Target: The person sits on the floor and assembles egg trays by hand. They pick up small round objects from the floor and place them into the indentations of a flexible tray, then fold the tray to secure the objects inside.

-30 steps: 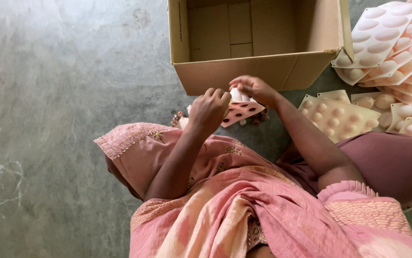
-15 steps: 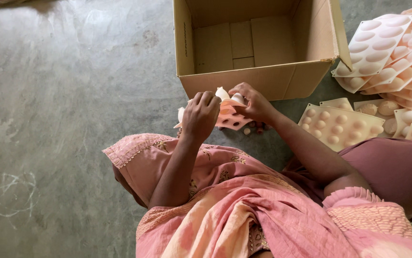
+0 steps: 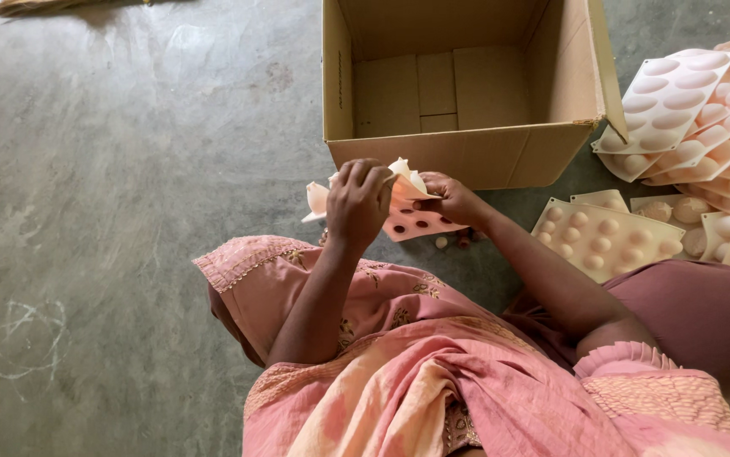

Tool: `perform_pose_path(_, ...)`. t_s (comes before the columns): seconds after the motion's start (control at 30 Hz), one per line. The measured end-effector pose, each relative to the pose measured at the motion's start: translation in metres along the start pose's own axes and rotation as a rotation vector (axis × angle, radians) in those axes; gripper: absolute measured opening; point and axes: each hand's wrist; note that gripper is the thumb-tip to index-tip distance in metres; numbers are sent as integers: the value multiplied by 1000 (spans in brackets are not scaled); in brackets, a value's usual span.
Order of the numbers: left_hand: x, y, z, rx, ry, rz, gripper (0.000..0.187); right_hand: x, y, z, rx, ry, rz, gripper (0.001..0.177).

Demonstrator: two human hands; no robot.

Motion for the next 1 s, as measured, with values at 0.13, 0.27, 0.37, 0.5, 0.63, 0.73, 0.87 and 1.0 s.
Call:
perform_pose_path(0.13,-3,0,8,-174,-120,-4,28,-10,-3,8,-73,211,25,27)
perform_pose_path(0.27,-2,-5,2,-184,-258,48,66,-12,0,19,-41,364,24,23)
perform_pose_path(0.37,4,-7,-4,-89,-228,276,73,-10,3,24,28,407,62,19)
perform_pose_path(0.5,8,-2,-14,-36,-54,668,70,-19,9,29,45,419,138,18)
perform_pose_path(0.63,14,-1,-11,-63,29,701,59,-31,10,40,17,499,224,12)
perform_pose_path(0.73,20,2,-7,-51,80,648,41,-35,13,56,5,476,256,11)
perform_pose_path(0.87,28,5,-2,-121,224,620,46,-39,15,77,117,273,248,19)
perform_pose_path(1.0,34,5,1,-162,186,580,64,-42,11,79,171,129,260,16)
Point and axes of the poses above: each hand's wrist, its own y-axis away from the middle knuckle, its own x-axis out of the palm, z = x × y, and after that the axes turned 1 degree about y, right-handed
